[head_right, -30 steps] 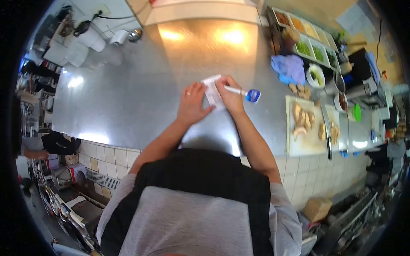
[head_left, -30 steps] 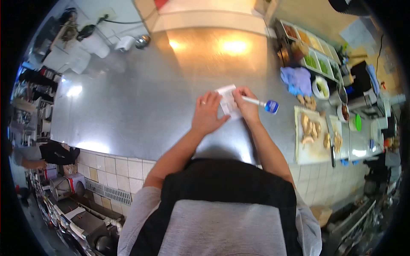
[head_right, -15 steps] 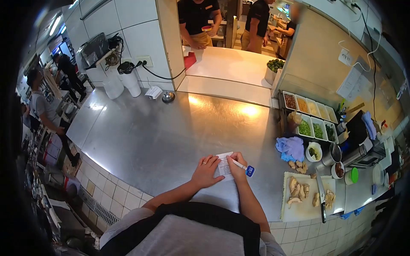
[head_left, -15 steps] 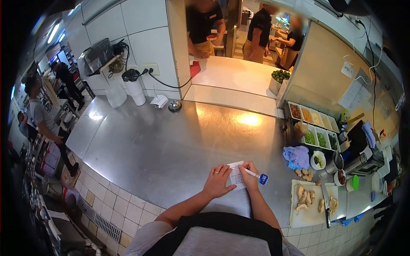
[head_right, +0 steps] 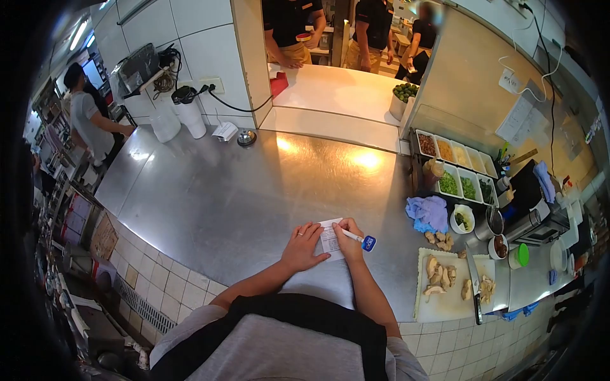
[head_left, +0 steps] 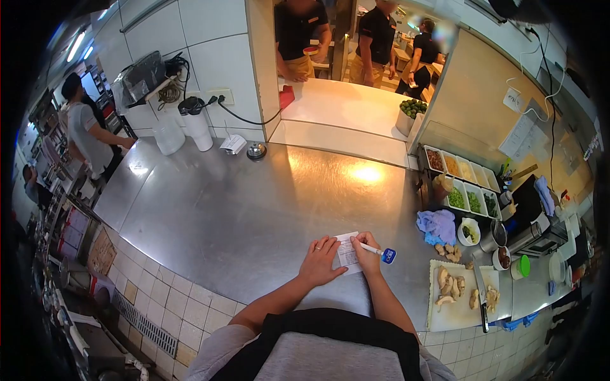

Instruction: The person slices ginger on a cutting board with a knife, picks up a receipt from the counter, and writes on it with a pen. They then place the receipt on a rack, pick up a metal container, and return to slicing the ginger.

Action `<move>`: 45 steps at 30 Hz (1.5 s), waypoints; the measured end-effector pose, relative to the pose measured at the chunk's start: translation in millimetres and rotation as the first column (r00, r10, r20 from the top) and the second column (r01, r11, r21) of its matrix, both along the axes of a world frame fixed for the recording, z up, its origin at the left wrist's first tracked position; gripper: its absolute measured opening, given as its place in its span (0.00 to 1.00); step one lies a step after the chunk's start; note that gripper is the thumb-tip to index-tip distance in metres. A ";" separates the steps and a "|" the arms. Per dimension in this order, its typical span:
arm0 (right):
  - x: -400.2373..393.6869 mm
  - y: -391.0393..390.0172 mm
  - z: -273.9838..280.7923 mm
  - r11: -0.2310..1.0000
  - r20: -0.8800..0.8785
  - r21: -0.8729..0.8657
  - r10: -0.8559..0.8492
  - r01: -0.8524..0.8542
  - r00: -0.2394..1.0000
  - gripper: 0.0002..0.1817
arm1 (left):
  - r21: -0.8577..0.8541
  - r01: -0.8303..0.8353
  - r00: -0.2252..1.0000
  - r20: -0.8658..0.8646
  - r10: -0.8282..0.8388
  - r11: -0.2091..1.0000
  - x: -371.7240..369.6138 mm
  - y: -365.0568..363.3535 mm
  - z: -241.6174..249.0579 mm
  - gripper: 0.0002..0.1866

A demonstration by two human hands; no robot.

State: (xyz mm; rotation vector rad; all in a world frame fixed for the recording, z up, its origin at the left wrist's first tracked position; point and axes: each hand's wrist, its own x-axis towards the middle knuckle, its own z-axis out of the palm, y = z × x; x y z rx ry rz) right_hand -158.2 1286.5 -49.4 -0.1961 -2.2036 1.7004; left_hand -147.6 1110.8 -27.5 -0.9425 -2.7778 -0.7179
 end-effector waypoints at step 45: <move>0.9 -3.8 4.5 1.000 0.016 -0.019 -0.014 0.014 1.000 0.08 | 0.025 -0.005 0.999 -0.041 0.006 1.000 -1.2 -0.7 -2.7 0.37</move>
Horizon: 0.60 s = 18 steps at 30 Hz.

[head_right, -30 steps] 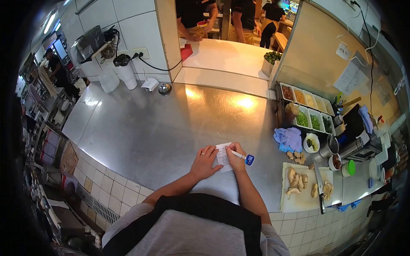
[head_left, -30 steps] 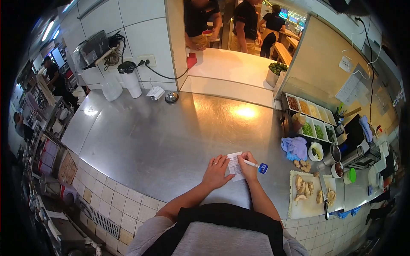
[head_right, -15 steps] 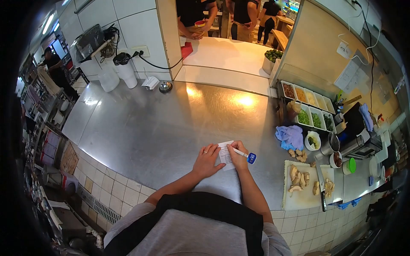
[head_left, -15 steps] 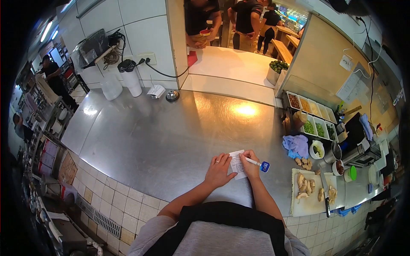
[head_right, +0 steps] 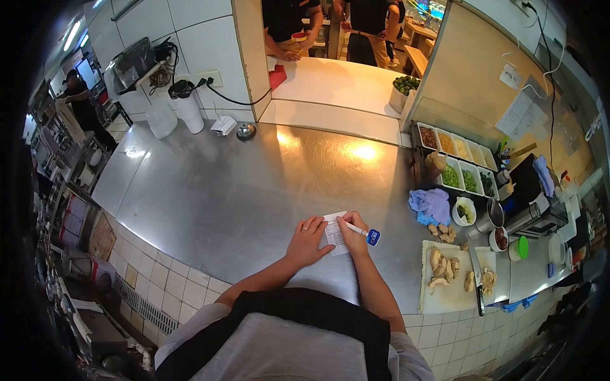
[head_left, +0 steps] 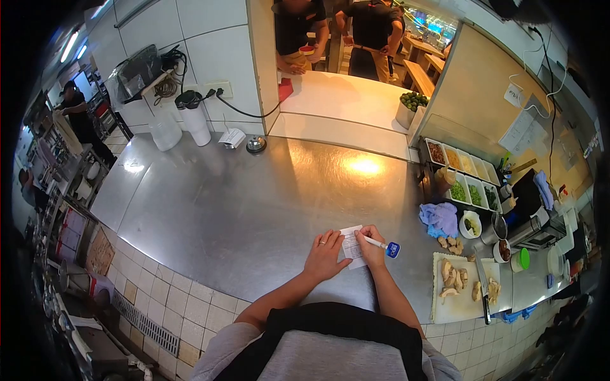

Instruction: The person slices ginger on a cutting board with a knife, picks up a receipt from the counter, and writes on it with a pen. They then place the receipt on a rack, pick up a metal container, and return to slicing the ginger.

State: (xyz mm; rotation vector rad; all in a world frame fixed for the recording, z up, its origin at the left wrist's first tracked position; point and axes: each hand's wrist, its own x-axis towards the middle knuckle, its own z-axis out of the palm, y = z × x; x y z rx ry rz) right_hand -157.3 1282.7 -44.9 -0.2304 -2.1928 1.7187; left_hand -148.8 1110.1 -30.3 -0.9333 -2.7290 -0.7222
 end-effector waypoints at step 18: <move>-3.0 11.3 6.0 0.986 0.100 -0.155 0.076 -0.060 0.992 0.10 | 0.004 -0.002 1.000 0.005 0.002 1.000 -2.6 2.3 -4.3 0.37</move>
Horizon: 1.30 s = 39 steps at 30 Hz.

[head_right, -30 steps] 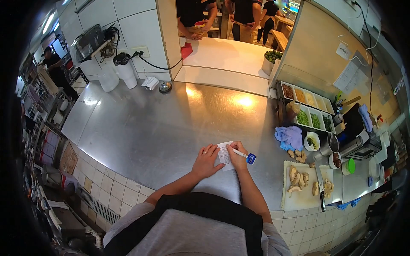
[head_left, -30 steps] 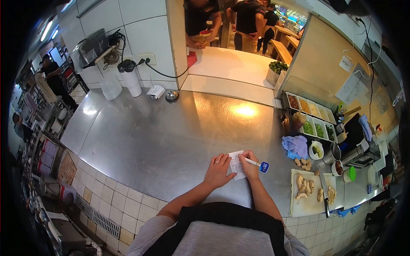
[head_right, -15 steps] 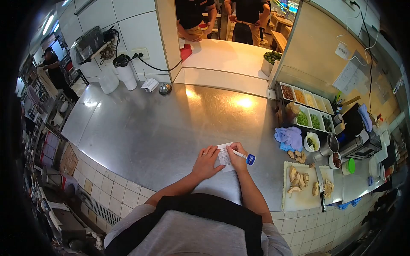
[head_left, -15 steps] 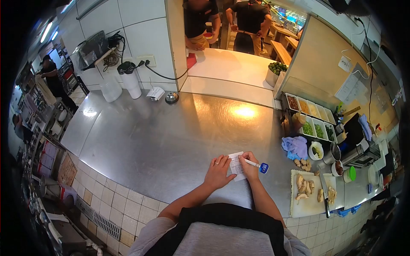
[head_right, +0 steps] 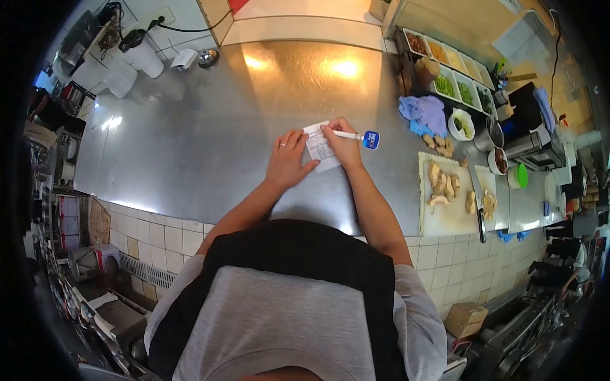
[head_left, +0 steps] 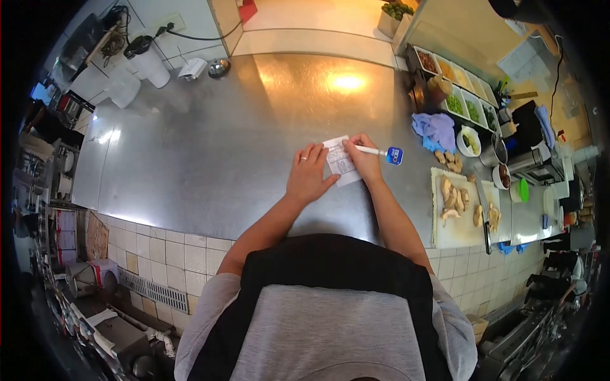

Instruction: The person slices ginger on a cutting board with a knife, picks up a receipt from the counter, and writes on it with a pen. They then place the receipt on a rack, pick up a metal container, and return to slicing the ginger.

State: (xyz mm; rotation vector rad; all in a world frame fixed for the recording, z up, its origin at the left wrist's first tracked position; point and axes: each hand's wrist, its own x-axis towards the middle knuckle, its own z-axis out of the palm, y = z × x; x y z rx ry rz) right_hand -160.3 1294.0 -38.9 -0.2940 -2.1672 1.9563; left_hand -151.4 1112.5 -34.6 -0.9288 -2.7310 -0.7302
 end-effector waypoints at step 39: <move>2.9 -4.3 -12.5 0.864 -0.193 0.494 -0.006 0.102 0.981 0.09 | 0.002 -0.002 1.000 -0.014 0.002 1.000 -0.4 0.1 -2.8 0.38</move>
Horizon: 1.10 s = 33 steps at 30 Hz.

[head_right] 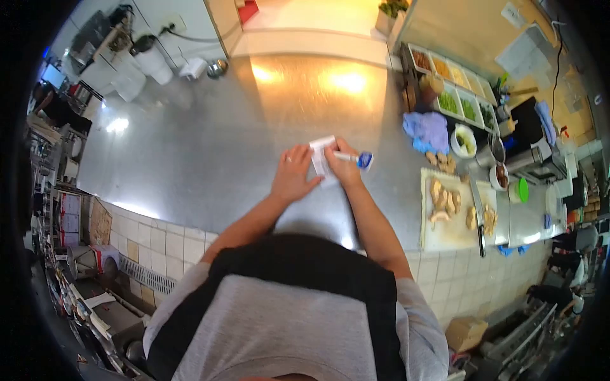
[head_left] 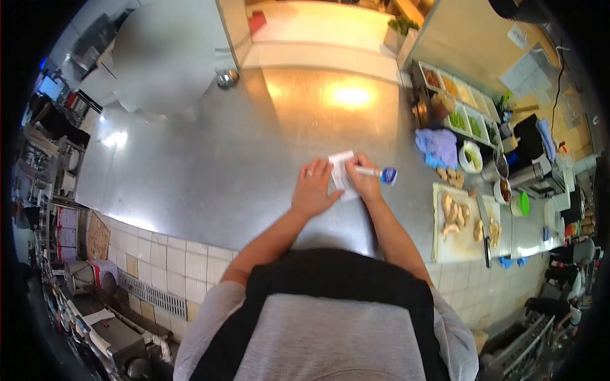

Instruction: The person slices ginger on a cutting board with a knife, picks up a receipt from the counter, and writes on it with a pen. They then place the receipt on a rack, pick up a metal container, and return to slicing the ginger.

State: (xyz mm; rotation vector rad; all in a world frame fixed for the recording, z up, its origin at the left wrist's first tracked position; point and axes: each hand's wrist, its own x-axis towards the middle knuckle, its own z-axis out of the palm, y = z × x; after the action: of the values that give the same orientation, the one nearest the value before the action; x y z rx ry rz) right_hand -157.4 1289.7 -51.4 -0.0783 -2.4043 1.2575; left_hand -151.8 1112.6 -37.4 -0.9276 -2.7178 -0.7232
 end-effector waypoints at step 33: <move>-0.6 -2.9 8.6 0.976 0.145 -0.218 0.023 0.009 0.989 0.10 | 0.030 0.018 1.000 -0.001 -0.018 0.999 -0.8 0.0 5.0 0.35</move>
State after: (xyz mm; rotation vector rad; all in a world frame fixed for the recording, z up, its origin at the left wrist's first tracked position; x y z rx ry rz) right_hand -158.0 1286.8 -42.8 -0.2351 -2.3779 1.5653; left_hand -152.6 1112.6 -32.4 -0.9461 -2.6939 -0.7653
